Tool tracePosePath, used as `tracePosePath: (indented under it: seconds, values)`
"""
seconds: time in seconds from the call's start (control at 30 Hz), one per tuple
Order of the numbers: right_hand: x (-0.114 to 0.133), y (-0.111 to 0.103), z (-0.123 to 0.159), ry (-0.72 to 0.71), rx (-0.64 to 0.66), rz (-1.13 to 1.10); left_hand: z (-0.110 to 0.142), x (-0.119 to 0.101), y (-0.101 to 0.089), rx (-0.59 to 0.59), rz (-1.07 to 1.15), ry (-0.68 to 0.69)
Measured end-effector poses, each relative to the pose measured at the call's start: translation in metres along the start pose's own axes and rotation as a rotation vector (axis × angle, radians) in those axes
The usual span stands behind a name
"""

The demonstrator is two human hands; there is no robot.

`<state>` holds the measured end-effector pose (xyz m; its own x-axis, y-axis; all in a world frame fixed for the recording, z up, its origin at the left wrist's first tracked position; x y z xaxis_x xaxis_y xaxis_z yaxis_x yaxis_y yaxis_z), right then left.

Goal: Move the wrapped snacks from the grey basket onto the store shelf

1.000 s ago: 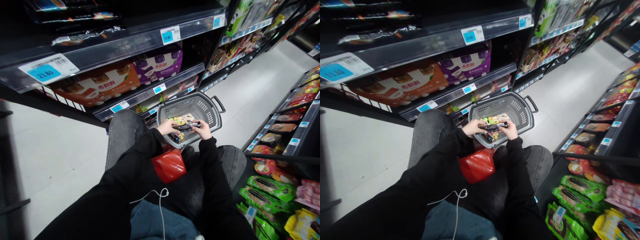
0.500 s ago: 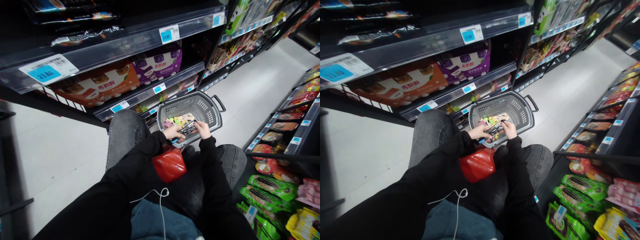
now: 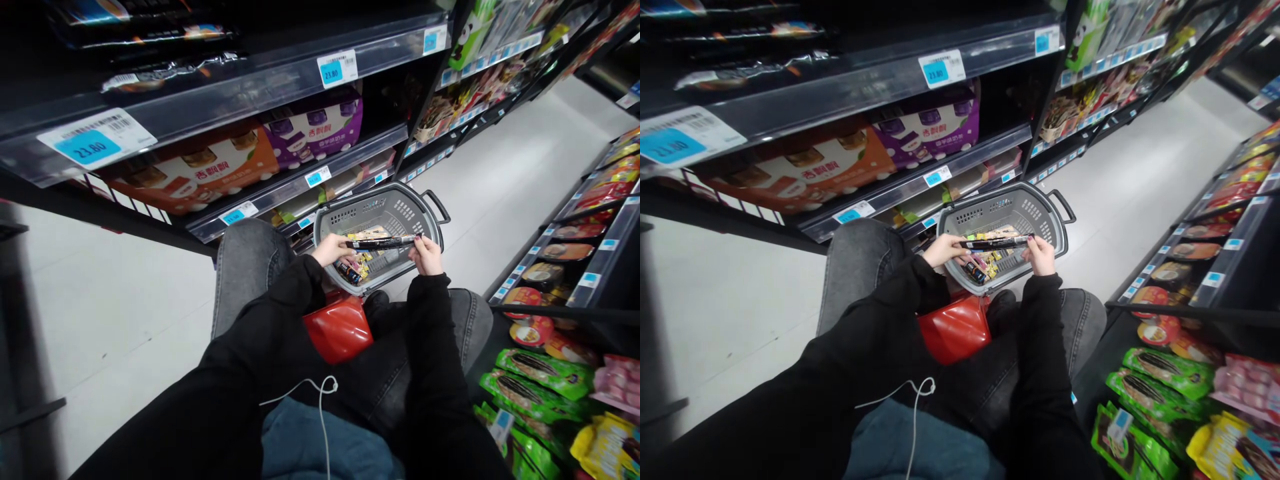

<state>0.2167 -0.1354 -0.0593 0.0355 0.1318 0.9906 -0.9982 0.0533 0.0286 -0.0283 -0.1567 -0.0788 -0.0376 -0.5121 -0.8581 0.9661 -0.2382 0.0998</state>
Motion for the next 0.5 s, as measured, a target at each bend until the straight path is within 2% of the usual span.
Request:
tracePosePath:
  seconds: [0.07,0.13,0.33,0.4,0.5]
  values:
    - [0.004,0.009,0.005,0.018,0.051,-0.118,0.000,-0.003,-0.010,-0.103,0.053,-0.021]
    - [0.006,0.019,0.009,0.046,0.118,-0.167,0.001,-0.006,-0.018,-0.150,0.128,-0.023]
    - [0.002,0.023,0.007,0.021,0.142,-0.071,0.010,-0.029,-0.028,-0.093,0.330,0.178]
    - [0.000,0.021,0.005,0.009,0.123,-0.080,0.011,-0.031,-0.030,-0.108,0.308,0.179]
    - [-0.003,0.018,0.003,0.023,0.066,-0.110,0.010,-0.024,-0.026,-0.078,0.209,0.086]
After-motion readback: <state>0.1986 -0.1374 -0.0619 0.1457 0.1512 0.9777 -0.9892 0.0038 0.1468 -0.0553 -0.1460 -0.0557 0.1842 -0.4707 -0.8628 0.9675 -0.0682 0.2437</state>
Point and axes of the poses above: each hand's wrist, its own z-axis away from the middle knuckle, its own y-axis out of the palm, x = y × z, the point moved 6 cm from there along -z, towards the middle knuckle, and after that the axes turned 2 degrees about -x, right-handed, at the moved point
